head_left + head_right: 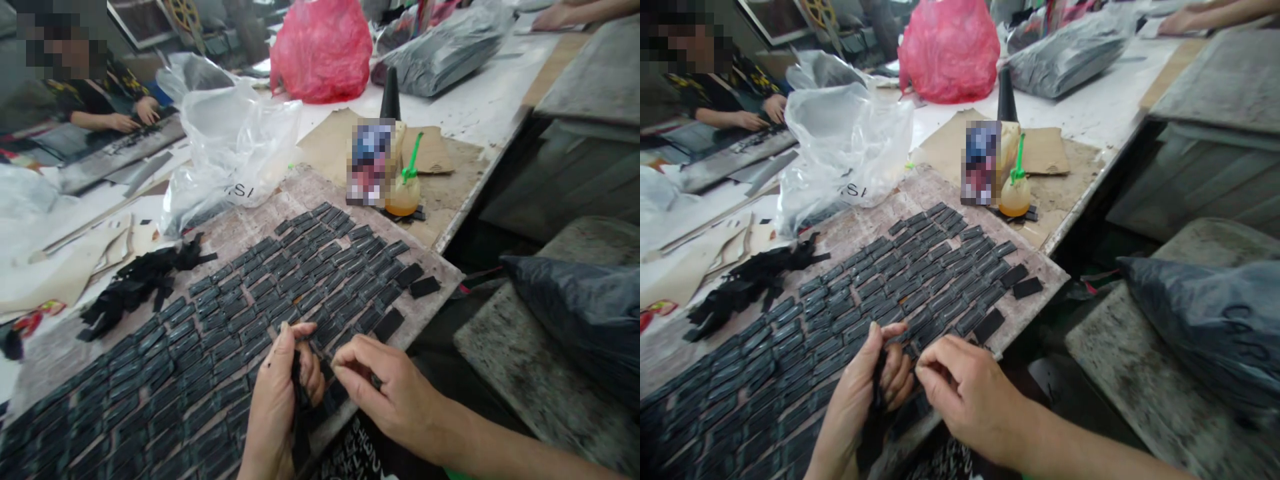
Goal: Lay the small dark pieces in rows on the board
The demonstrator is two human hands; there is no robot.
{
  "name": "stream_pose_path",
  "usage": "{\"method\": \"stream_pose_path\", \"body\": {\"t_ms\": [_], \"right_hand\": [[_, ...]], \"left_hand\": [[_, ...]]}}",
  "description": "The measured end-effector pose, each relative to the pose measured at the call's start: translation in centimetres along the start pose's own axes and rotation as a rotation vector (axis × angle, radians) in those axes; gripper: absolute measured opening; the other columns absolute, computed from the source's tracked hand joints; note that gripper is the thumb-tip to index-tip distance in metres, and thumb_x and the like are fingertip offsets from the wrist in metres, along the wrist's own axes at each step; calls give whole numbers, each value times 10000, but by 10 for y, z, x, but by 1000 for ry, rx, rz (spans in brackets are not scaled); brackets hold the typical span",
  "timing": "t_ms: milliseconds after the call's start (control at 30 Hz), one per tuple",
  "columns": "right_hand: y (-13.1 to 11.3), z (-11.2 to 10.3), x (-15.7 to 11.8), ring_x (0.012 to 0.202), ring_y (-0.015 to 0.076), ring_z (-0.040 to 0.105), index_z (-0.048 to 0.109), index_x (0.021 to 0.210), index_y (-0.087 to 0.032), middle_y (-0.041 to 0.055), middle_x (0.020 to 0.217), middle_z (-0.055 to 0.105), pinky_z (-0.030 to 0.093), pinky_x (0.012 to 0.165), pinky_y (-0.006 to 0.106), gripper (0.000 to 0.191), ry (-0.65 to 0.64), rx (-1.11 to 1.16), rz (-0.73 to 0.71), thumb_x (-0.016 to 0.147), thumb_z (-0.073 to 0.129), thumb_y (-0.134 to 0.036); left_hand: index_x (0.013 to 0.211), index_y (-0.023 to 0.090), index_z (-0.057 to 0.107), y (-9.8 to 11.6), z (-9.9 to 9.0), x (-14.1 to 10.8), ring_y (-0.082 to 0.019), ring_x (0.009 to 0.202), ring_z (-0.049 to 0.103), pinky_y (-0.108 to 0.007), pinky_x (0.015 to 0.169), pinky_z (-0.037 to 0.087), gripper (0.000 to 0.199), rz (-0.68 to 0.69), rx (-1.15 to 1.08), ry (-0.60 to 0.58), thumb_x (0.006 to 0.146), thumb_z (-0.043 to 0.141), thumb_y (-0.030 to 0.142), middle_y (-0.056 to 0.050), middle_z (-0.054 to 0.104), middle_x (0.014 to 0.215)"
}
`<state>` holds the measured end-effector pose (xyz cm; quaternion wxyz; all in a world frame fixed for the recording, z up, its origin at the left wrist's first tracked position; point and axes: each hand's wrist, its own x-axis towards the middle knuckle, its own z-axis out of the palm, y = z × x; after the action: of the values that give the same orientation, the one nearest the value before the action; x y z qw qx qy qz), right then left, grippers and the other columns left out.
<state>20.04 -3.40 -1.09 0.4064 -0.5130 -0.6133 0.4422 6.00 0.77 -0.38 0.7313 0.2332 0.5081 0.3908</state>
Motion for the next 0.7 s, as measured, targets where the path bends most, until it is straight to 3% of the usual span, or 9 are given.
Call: {"method": "stream_pose_path", "body": {"t_ms": [100, 167, 300, 567, 633, 700], "right_hand": [[-8, 2, 8, 618, 87, 491, 542, 764, -185, -29, 712, 520, 404, 580, 195, 51, 9, 72, 65, 812, 556, -193], [-9, 1, 11, 597, 83, 484, 516, 719, -187, -37, 689, 517, 403, 568, 187, 93, 58, 102, 111, 791, 575, -193], [-4, -9, 13, 649, 99, 502, 443, 656, -192, -31, 674, 513, 423, 645, 201, 168, 164, 163, 141, 805, 506, -148], [10, -29, 6, 640, 102, 478, 440, 695, -192, -33, 656, 489, 422, 615, 196, 172, 235, 177, 204, 852, 501, -229], [14, -37, 4, 661, 104, 504, 454, 703, -191, -27, 680, 516, 432, 643, 203, 174, 227, 118, 176, 872, 482, -222], [21, -53, 1, 666, 112, 519, 497, 743, -188, -15, 703, 534, 435, 640, 219, 172, 252, -38, 128, 903, 438, -217]], "left_hand": [[899, 155, 612, -2, 8, 3, -70, 427, 365, -150, 409, 341, 457, 36, 235, 109, 803, 513, 591, 56, 385, 487], [893, 152, 638, -4, 14, 6, -98, 553, 467, -173, 559, 419, 511, 63, 400, 155, 780, 506, 633, 30, 462, 563], [915, 150, 648, -8, 31, 12, -191, 746, 566, -260, 742, 441, 576, 37, 507, 79, 758, 478, 677, -27, 609, 736], [884, 167, 642, -14, 60, 23, -210, 864, 557, -257, 790, 436, 544, 57, 581, -39, 801, 421, 657, -46, 622, 822], [832, 162, 633, -17, 61, 27, -189, 800, 540, -243, 748, 438, 503, 88, 612, -128, 798, 461, 634, -37, 586, 758], [794, 157, 616, -21, 61, 31, -146, 630, 481, -226, 610, 418, 490, 77, 615, -168, 795, 478, 627, -6, 504, 624]]}}
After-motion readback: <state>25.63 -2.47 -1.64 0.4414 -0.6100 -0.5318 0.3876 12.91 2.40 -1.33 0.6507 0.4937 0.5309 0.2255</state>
